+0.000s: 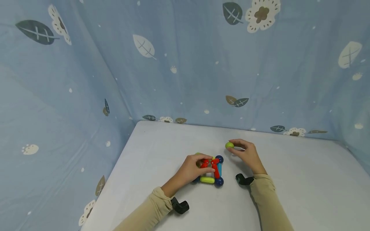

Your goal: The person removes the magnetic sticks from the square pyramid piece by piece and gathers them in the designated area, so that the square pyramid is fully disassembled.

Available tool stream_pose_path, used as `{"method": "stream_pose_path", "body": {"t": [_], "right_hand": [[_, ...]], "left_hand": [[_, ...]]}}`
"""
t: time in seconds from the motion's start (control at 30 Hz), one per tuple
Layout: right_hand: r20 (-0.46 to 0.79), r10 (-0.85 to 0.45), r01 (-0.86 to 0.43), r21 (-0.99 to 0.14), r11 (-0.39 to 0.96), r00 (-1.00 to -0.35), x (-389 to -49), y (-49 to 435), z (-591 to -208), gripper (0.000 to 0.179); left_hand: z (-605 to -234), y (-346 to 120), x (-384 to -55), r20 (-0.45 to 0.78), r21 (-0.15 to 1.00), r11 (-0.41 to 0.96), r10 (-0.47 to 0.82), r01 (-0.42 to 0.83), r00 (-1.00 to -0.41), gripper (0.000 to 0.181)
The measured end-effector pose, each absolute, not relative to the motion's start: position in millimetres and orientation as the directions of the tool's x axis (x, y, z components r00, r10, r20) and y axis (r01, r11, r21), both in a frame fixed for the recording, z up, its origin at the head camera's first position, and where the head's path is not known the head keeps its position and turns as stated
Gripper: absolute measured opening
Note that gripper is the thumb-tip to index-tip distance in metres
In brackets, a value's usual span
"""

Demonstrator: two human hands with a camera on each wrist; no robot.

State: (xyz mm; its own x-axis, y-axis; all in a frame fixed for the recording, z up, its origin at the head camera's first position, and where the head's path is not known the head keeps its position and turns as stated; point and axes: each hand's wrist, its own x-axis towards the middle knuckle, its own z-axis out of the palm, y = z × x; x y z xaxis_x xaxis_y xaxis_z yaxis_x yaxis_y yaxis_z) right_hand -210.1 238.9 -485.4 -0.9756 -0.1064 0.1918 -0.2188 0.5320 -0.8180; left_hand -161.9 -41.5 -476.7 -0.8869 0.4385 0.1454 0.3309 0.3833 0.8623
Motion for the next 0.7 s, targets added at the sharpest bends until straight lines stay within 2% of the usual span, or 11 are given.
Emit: {"method": "stream_pose_path", "body": {"t": [0.3, 0.7], "right_hand": [[0.138, -0.083, -0.161, -0.856, 0.491, -0.987, -217, 246, -506, 0.045], [0.132, -0.081, -0.155, -0.862, 0.482, -0.988, -219, 245, -510, 0.045]], "left_hand": [[-476, -42, -161, 0.151, 0.864, 0.379, 0.431, 0.33, -0.89, 0.046], [-478, -42, -164, 0.149, 0.872, 0.366, 0.436, 0.326, -0.887, 0.046]]}}
